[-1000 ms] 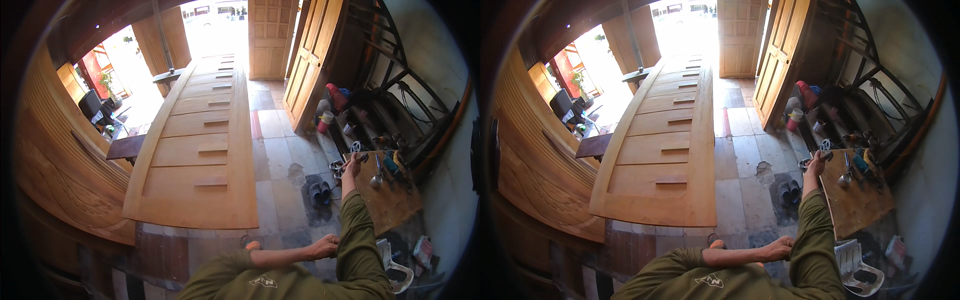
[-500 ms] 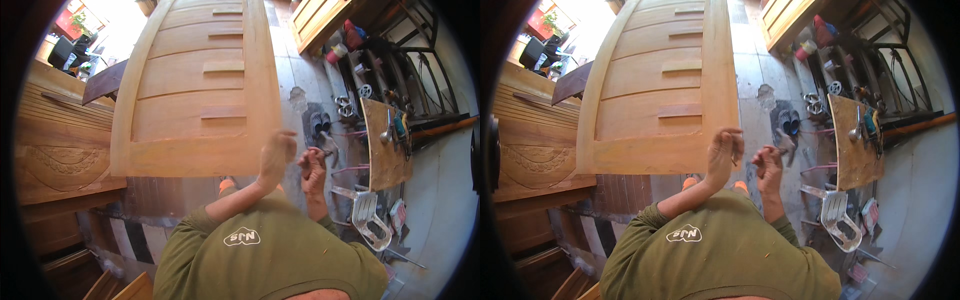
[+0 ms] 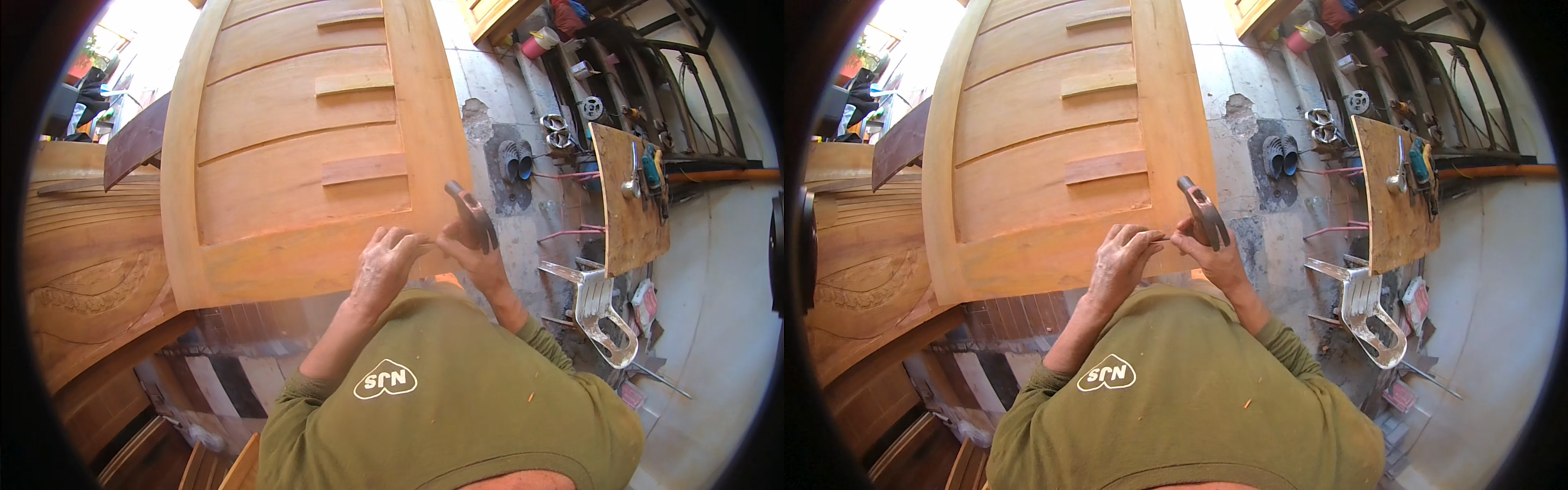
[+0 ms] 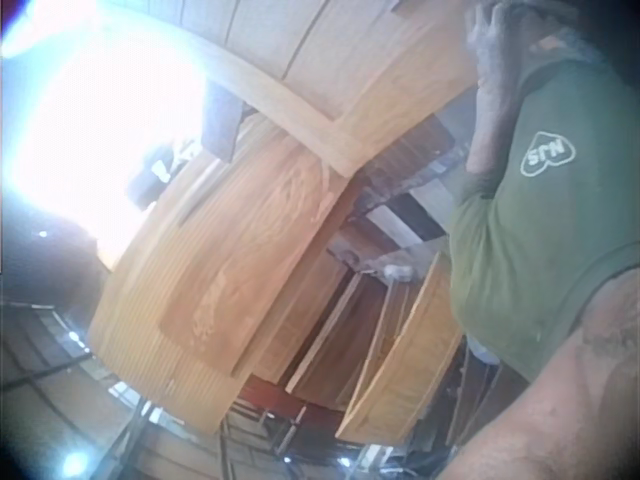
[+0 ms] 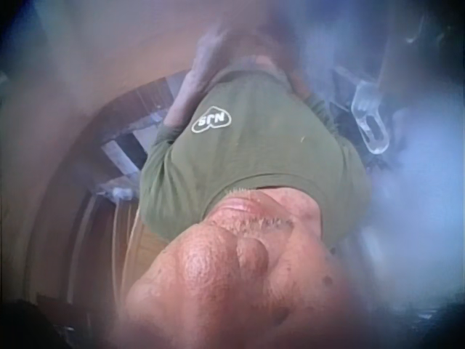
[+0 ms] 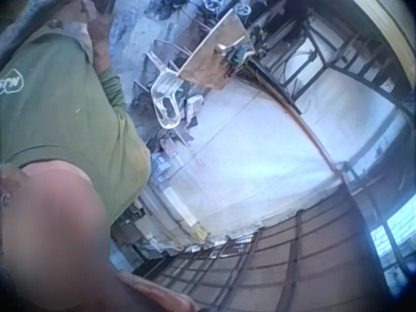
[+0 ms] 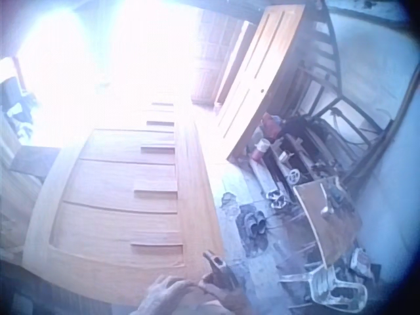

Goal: The person nails wooden strips onto a large wooden door using a hammer.

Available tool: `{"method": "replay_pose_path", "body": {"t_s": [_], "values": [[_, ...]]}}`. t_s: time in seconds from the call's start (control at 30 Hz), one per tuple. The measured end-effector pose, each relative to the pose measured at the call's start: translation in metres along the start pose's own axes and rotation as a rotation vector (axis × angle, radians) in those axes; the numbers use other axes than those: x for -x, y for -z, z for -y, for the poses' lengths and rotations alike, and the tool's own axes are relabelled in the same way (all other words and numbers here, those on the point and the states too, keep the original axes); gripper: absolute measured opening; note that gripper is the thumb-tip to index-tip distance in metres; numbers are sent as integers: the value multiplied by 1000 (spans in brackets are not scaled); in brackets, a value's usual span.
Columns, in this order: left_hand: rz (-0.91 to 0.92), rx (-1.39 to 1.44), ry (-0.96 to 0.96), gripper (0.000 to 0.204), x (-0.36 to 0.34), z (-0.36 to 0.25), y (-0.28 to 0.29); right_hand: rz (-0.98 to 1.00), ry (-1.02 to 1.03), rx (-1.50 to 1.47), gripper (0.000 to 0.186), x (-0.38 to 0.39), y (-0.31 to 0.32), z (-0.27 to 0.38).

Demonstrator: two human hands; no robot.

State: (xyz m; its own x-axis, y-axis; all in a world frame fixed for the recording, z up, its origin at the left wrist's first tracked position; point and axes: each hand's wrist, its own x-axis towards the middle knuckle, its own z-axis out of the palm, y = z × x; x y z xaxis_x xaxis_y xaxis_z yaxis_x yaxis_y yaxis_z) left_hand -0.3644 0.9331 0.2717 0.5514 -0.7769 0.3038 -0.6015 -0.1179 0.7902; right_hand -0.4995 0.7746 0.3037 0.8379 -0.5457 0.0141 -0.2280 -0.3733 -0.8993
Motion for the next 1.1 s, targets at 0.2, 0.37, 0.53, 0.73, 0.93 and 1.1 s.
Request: {"method": "replay_pose_path", "body": {"t_s": [0.2, 0.37, 0.53, 0.73, 0.93, 1.1], "values": [[10, -141, -54, 21, -9, 25, 27, 50, -267, -460, 28, -10, -11, -12], [-31, -257, 66, 9, -46, 78, 68, -32, -298, -369, 32, -3, -9, -24], [32, -291, -10, 8, -68, 114, 81, -115, -410, -325, 32, 15, -26, -16], [-7, -257, 123, 9, -49, 105, 61, -334, -512, -481, 29, 34, -64, 13], [7, -173, 290, 10, -44, 70, 30, -320, -543, -431, 29, 29, -57, 20], [-191, -319, 258, 12, -45, 64, 13, -247, -331, -416, 34, 12, -24, 7]]}}
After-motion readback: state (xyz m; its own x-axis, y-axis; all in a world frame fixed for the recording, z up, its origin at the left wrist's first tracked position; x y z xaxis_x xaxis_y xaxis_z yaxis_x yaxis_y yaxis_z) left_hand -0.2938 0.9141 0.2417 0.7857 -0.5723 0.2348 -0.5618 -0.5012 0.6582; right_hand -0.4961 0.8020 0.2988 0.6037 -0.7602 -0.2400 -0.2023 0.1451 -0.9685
